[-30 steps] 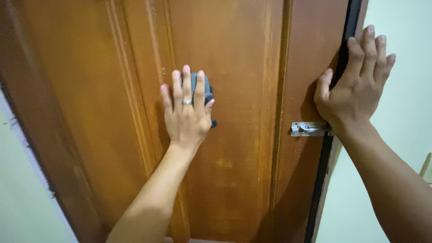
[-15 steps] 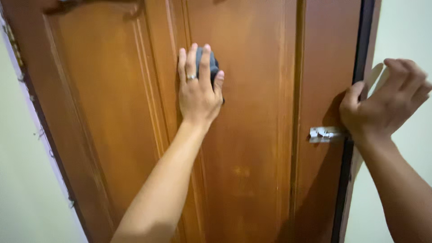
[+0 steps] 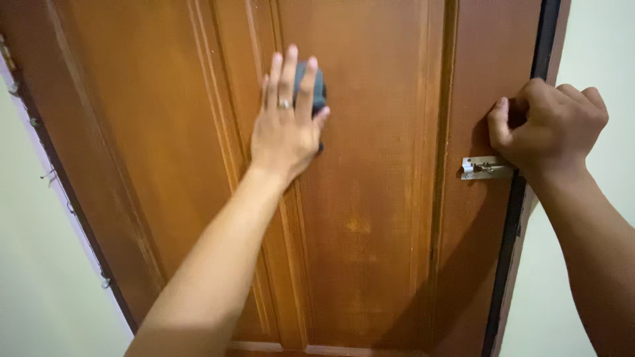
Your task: The person sands the surface of a wooden door using a sanding block, moving the block in repeated strokes over different sections of the door.
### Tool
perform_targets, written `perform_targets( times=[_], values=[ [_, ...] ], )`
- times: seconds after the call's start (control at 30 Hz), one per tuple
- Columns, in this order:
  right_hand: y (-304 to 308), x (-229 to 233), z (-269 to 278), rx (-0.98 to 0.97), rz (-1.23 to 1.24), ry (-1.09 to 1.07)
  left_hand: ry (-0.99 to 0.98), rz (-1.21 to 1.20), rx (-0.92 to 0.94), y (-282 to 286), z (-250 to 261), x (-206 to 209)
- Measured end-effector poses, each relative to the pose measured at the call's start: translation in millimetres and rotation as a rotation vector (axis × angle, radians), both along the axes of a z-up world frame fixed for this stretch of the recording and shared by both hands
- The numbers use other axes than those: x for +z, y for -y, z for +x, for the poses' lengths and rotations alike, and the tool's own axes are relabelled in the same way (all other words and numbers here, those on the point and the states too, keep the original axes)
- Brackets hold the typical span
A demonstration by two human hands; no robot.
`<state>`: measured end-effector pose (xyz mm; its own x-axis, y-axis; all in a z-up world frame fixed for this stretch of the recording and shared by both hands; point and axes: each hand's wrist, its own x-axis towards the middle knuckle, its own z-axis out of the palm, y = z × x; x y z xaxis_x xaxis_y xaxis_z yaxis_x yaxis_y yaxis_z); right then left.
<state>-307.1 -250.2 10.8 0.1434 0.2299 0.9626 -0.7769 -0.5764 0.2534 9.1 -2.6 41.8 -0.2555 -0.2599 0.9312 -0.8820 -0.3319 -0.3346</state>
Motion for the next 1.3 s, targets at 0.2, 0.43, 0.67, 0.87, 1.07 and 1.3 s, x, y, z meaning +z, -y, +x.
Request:
perform_targets(
  times=[0.2, 0.43, 0.67, 0.87, 1.07, 1.3],
  values=[
    [4, -1, 1, -0.016, 0.006, 0.049, -0.049, -0.084, -0.099, 6, -9, 3],
    [11, -7, 4, 0.014, -0.004, 0.084, -0.058, -0.063, -0.112, 4, -18, -61],
    [17, -5, 3, 0.021, 0.005, 0.12, 0.004, 0.016, -0.105, -3, -11, -62],
    [10, -5, 4, 0.161, 0.002, 0.154, 0.064, -0.02, -0.038, 4, 3, 3],
    [13, -5, 1, 0.407, 0.067, 0.227, -0.035, -0.127, -0.004, 21, -15, 28],
    [16, -7, -1, 0.499, 0.118, 0.266, -0.046, -0.001, -0.104, 27, -46, -77]
  ],
)
